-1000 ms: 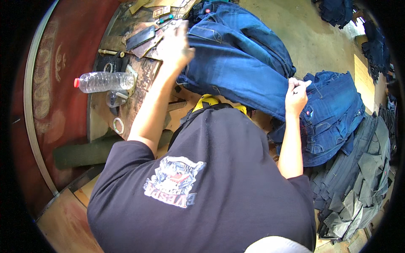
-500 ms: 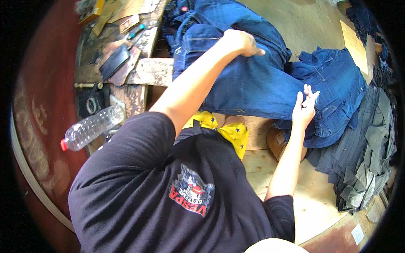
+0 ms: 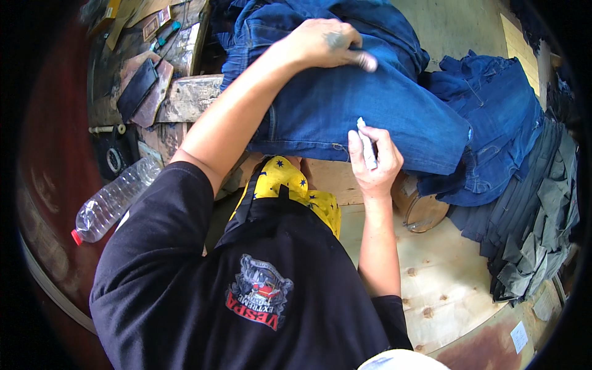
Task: The person repeatedly picks up pairs of blue jeans, uses a white marker to draw lines on the fabric, and places them back on a pile. The person handles the jeans one at a time and marks different areas on each pair.
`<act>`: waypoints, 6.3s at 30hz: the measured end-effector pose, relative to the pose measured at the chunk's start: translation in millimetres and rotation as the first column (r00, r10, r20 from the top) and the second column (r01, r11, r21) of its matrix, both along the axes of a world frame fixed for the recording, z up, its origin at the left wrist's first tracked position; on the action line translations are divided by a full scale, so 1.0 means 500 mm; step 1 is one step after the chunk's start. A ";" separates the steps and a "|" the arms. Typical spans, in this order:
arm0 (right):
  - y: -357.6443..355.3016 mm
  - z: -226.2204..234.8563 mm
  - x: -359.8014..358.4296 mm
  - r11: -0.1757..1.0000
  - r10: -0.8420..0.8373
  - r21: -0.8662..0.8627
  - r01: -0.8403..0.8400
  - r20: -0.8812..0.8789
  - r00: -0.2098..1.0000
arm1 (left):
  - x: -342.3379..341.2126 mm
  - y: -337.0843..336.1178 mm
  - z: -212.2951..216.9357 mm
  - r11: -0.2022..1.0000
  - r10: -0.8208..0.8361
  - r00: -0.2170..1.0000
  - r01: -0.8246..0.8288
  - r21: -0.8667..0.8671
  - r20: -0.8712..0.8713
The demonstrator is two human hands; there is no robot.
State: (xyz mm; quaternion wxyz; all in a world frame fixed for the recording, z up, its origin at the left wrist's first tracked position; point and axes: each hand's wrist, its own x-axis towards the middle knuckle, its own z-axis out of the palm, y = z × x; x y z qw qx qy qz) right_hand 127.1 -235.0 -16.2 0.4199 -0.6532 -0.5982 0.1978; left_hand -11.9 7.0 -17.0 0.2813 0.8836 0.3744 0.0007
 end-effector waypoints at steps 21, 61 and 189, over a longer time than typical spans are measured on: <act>0.052 0.001 -0.006 0.997 -0.026 0.073 0.010 0.221 0.975 | 0.002 0.017 -0.029 0.991 -0.080 0.992 0.090 -0.095 0.101; 0.124 -0.036 -0.032 0.979 -0.041 0.206 -0.006 0.223 0.974 | 0.007 0.008 -0.051 0.967 0.137 0.957 -0.185 0.176 0.255; 0.098 0.028 0.083 0.934 0.316 0.032 -0.356 0.392 0.864 | -0.161 -0.285 0.022 0.816 0.219 0.921 -0.354 0.458 0.321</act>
